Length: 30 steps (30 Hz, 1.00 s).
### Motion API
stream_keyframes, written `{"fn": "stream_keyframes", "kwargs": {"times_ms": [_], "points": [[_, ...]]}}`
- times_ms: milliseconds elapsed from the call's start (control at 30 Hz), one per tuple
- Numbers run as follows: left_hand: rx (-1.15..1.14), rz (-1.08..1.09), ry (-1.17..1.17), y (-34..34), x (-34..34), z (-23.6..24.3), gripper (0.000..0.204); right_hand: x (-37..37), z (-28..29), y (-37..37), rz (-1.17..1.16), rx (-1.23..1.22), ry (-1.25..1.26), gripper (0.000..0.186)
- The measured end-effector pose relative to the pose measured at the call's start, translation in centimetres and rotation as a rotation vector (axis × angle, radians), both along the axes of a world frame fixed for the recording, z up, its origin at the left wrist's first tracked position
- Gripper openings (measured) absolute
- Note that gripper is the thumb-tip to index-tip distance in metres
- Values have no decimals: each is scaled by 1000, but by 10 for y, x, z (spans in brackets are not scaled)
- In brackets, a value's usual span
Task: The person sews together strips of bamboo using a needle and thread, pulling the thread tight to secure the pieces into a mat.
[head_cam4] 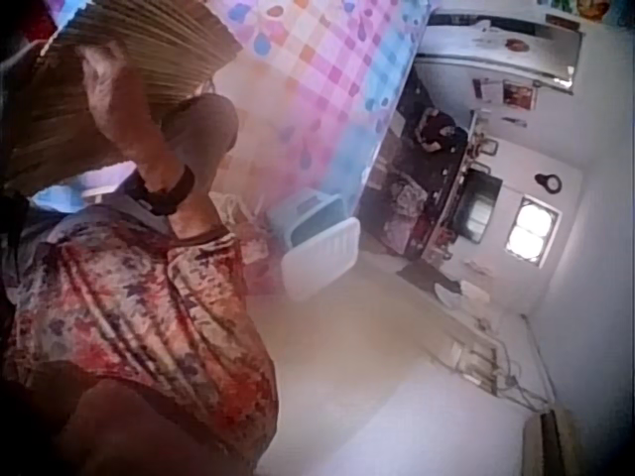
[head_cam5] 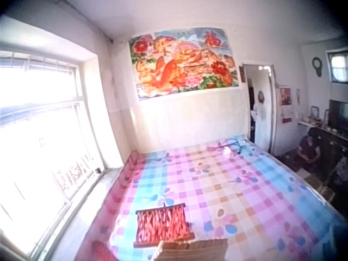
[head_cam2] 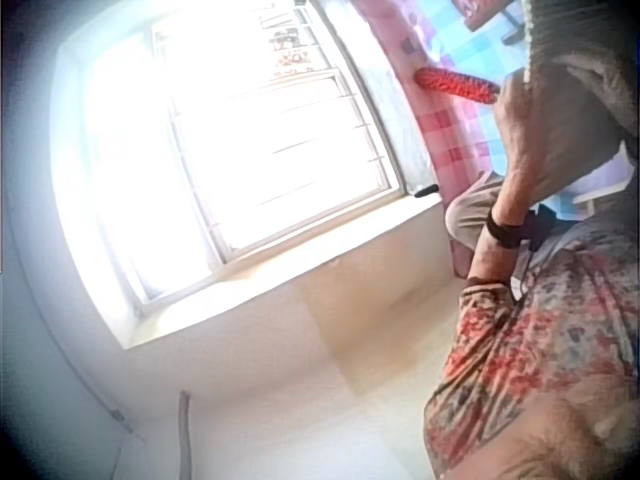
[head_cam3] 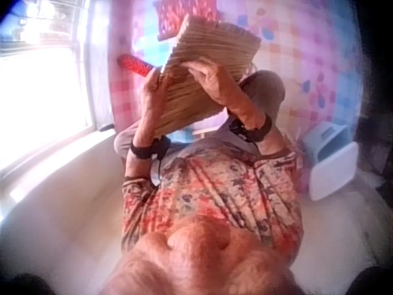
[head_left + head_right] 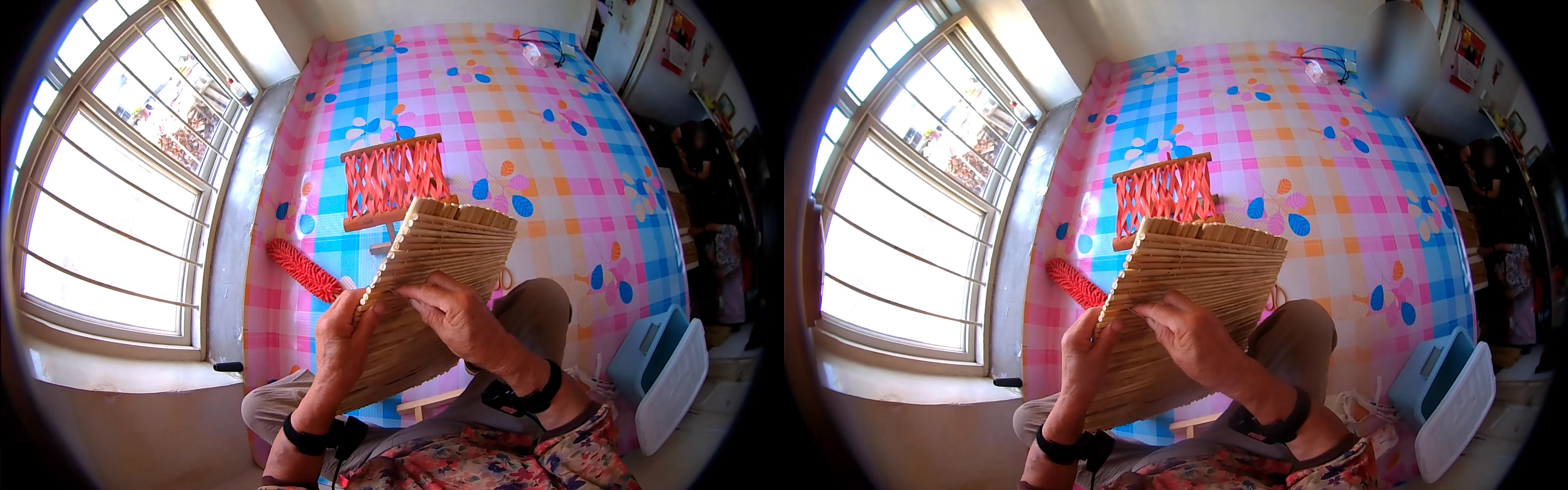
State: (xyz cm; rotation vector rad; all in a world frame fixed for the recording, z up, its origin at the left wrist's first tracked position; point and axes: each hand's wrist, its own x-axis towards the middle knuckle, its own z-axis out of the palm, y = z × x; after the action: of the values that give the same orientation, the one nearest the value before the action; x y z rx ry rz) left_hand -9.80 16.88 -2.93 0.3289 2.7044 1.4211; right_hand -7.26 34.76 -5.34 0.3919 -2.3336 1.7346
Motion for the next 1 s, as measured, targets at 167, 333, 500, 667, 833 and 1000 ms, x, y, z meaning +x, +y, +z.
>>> {"fn": "stream_keyframes", "kwargs": {"times_ms": [167, 333, 500, 667, 833, 1000], "points": [[-10, 0, 3, 0, 0, -2, 18, -1, 2, 3, 35, -49, -45, 22], [4, -2, 15, -1, 0, -5, 18, -3, 2, 3, 26, -25, -12, 21], [-6, -1, 19, 0, 1, -4, 18, -3, 6, 5, 22, 13, -4, 19], [-177, -13, 293, 14, 14, -4, 19, 7, 21, 15, -13, 106, 26, 20], [-192, -76, 443, 35, 32, -2, 17, 37, 45, 25, -73, 217, -21, 19], [-232, -188, 482, 51, 59, 12, 21, 76, 56, 37, -155, 102, -130, 20]]}}
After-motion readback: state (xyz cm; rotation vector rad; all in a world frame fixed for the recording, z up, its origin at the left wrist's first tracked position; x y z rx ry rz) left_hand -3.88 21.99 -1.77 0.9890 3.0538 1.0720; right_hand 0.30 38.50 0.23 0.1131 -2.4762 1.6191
